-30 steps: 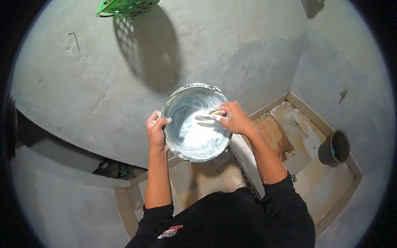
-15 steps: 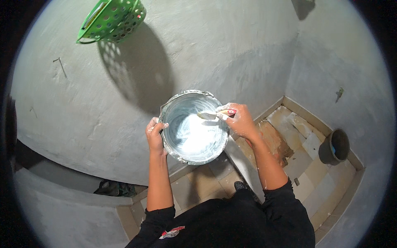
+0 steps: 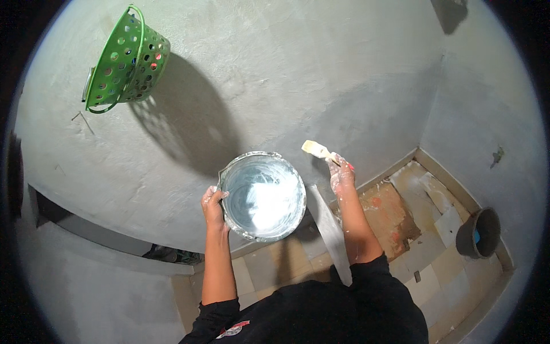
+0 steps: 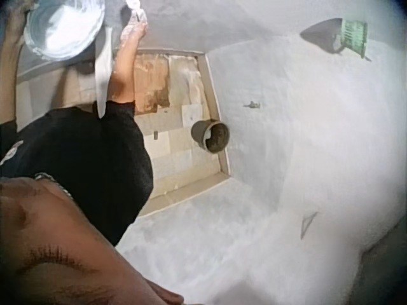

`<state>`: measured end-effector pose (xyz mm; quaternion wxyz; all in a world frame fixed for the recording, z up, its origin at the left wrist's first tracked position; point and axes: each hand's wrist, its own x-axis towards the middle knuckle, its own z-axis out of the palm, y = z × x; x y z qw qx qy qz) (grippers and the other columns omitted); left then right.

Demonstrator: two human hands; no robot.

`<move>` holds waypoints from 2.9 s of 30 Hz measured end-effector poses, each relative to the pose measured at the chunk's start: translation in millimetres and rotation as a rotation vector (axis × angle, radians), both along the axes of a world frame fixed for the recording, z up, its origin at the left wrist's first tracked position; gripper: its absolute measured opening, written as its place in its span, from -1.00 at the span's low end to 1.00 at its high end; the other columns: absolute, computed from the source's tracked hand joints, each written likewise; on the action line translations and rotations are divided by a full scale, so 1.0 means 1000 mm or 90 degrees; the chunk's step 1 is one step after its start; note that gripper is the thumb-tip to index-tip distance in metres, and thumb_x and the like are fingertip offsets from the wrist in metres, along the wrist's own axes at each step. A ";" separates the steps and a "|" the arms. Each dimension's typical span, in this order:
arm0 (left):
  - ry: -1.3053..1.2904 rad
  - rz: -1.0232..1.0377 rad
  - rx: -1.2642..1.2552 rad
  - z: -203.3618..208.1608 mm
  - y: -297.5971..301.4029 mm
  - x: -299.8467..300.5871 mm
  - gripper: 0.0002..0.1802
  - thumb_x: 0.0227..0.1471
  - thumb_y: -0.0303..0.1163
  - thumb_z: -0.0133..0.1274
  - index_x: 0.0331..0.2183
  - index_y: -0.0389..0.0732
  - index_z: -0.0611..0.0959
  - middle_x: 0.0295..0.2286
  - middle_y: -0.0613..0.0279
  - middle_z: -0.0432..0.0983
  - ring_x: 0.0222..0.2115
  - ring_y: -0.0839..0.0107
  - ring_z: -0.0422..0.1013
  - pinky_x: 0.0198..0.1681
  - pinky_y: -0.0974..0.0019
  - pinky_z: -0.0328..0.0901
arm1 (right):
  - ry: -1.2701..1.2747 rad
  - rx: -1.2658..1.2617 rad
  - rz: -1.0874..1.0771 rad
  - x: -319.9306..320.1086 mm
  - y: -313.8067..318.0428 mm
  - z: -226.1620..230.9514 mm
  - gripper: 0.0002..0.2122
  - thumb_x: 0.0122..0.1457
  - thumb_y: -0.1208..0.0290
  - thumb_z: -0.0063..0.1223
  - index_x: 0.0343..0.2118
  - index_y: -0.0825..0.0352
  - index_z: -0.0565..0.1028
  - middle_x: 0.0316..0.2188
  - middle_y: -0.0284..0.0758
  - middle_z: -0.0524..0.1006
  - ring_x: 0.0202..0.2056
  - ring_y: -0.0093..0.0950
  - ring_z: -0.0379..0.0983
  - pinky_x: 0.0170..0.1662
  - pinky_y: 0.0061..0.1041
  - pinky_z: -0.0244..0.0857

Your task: The person paints a concrete wall and a low partition using a brush and white paint from a bucket.

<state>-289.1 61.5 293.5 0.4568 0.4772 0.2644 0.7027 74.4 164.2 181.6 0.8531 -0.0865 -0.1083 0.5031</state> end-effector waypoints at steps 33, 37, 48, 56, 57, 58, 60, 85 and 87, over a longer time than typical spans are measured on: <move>-0.029 0.099 -0.036 -0.015 0.001 0.013 -0.86 -0.18 -0.67 0.01 -0.51 -0.20 0.48 -0.54 0.31 0.46 -0.54 0.50 0.39 -0.43 0.40 0.35 | -0.236 0.047 -0.107 -0.050 0.013 0.056 -0.68 0.25 0.53 0.04 0.02 0.58 0.42 -0.17 -0.13 0.58 -0.31 -0.38 0.60 -0.34 -0.56 0.44; -0.029 0.107 -0.032 -0.008 -0.006 0.023 -0.86 -0.18 -0.66 0.02 -0.51 -0.20 0.49 -0.54 0.30 0.47 -0.54 0.49 0.40 -0.42 0.40 0.35 | -0.199 -0.133 -0.122 -0.050 0.046 -0.021 -0.71 0.21 0.48 0.12 -0.08 0.57 0.47 -0.28 -0.17 0.60 -0.40 -0.40 0.60 -0.40 -0.55 0.45; -0.016 0.146 -0.056 -0.009 -0.002 0.018 -0.88 -0.17 -0.65 0.01 -0.51 -0.21 0.49 -0.54 0.30 0.47 -0.55 0.49 0.40 -0.42 0.40 0.36 | -0.237 0.027 -0.036 -0.060 -0.003 0.056 -0.72 0.24 0.52 0.06 -0.03 0.55 0.47 -0.32 -0.23 0.59 -0.45 -0.50 0.52 -0.43 -0.59 0.35; -0.037 0.160 -0.053 -0.007 -0.002 0.023 -0.87 -0.17 -0.67 -0.01 -0.51 -0.22 0.50 -0.52 0.27 0.50 -0.53 0.47 0.42 -0.41 0.38 0.38 | -0.304 -0.053 -0.104 -0.074 0.012 0.013 -0.77 0.21 0.54 0.07 -0.10 0.52 0.52 -0.49 -0.31 0.58 -0.52 -0.57 0.48 -0.50 -0.59 0.32; -0.033 0.162 -0.052 -0.008 0.000 0.025 -0.87 -0.17 -0.67 -0.01 -0.51 -0.22 0.50 -0.51 0.27 0.50 -0.53 0.46 0.43 -0.40 0.37 0.39 | -0.315 -0.121 -0.118 -0.071 0.023 -0.015 -0.77 0.20 0.52 0.10 -0.12 0.52 0.52 -0.50 -0.32 0.57 -0.54 -0.57 0.47 -0.52 -0.60 0.29; -0.030 0.166 -0.053 -0.010 0.003 0.025 -0.87 -0.17 -0.67 -0.01 -0.50 -0.22 0.50 -0.51 0.27 0.51 -0.53 0.45 0.43 -0.40 0.36 0.39 | -0.327 -0.189 -0.131 -0.067 0.034 -0.039 -0.77 0.20 0.49 0.13 -0.13 0.51 0.52 -0.51 -0.33 0.57 -0.55 -0.57 0.46 -0.55 -0.60 0.26; -0.030 0.173 -0.060 -0.013 0.003 0.027 -0.87 -0.16 -0.67 -0.02 -0.49 -0.22 0.51 -0.50 0.26 0.51 -0.52 0.44 0.44 -0.38 0.35 0.40 | -0.272 -0.343 -0.097 -0.060 0.037 -0.066 -0.76 0.20 0.47 0.14 -0.14 0.51 0.53 -0.51 -0.33 0.56 -0.57 -0.57 0.44 -0.57 -0.61 0.22; -0.061 0.242 -0.026 -0.016 -0.007 0.039 -0.90 -0.14 -0.60 -0.06 -0.47 -0.22 0.49 -0.49 0.23 0.50 -0.52 0.43 0.45 -0.38 0.34 0.42 | -0.440 -0.026 -0.045 -0.030 -0.001 0.013 -0.80 0.19 0.58 0.12 -0.14 0.52 0.53 -0.46 -0.32 0.54 -0.55 -0.63 0.42 -0.53 -0.63 0.28; -0.063 0.256 -0.027 -0.016 -0.007 0.039 -0.91 -0.13 -0.60 -0.07 -0.48 -0.22 0.50 -0.50 0.24 0.50 -0.54 0.44 0.44 -0.41 0.35 0.41 | -0.491 0.140 -0.081 -0.025 -0.008 0.045 -0.79 0.18 0.62 0.10 -0.13 0.53 0.53 -0.43 -0.32 0.57 -0.53 -0.62 0.44 -0.50 -0.63 0.31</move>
